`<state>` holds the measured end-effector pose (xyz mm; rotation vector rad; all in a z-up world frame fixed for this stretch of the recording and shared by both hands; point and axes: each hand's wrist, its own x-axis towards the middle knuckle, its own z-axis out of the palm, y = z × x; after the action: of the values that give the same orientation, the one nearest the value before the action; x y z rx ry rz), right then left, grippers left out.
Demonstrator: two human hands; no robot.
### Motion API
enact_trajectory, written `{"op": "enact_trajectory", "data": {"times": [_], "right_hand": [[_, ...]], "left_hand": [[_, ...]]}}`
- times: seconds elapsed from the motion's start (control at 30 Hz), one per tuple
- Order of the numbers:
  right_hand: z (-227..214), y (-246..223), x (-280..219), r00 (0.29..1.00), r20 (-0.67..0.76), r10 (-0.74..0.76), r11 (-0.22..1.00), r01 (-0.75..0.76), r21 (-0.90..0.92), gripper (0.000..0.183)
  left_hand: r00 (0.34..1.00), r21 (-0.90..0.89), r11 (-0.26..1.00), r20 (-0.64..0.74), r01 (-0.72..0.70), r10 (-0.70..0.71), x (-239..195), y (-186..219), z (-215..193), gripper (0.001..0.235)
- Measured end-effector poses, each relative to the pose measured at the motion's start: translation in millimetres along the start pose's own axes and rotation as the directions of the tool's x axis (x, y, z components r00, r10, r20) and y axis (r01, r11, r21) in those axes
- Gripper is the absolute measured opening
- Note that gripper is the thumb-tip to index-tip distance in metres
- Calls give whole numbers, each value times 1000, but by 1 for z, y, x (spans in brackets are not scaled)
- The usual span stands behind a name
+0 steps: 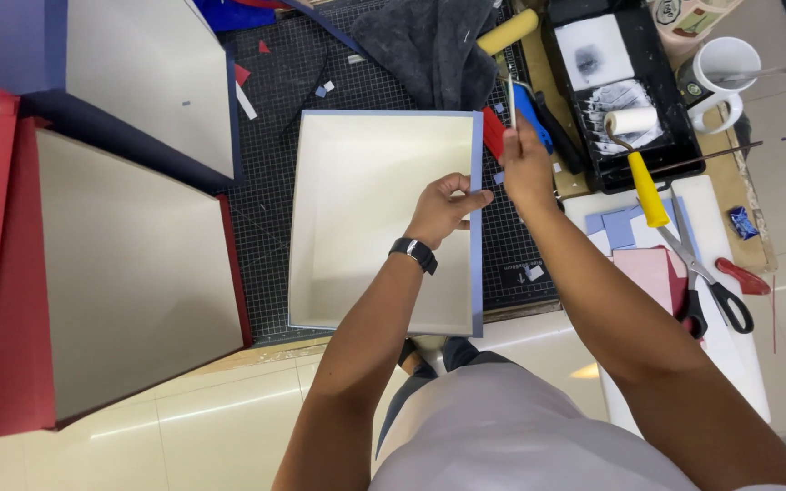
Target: Applying glue to a box lid and covering it with decorative blue paper, including trimming edges with scissors.
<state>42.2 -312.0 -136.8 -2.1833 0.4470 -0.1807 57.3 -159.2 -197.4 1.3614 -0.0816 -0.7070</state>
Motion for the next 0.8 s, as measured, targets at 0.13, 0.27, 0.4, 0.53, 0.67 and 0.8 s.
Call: {"op": "enact_trajectory", "data": {"times": [0.13, 0.27, 0.4, 0.53, 0.67, 0.8], "right_hand": [[-7, -24, -11, 991, 69, -113, 992, 117, -55, 45], [2, 8, 2, 998, -41, 38, 997, -35, 63, 51], [0, 17, 9, 998, 59, -28, 998, 25, 60, 42], [-27, 24, -22, 995, -77, 60, 973, -41, 229, 40], [-55, 31, -102, 995, 13, 98, 982, -98, 164, 49], [-55, 75, -180, 982, 158, 99, 970, -131, 206, 51]], "left_hand": [[1000, -21, 1000, 5, -5, 5, -10, 15, 2, 22], [1000, -12, 1000, 5, -21, 21, 1, -8, -5, 22], [999, 13, 999, -12, -52, 52, 5, 1, -1, 24], [994, 54, 995, -72, -82, 86, -10, 39, 3, 20], [968, 34, 993, -220, -116, 121, -5, 47, 5, 29], [995, 322, 945, -101, 53, -22, -53, 70, 26, 54]]}}
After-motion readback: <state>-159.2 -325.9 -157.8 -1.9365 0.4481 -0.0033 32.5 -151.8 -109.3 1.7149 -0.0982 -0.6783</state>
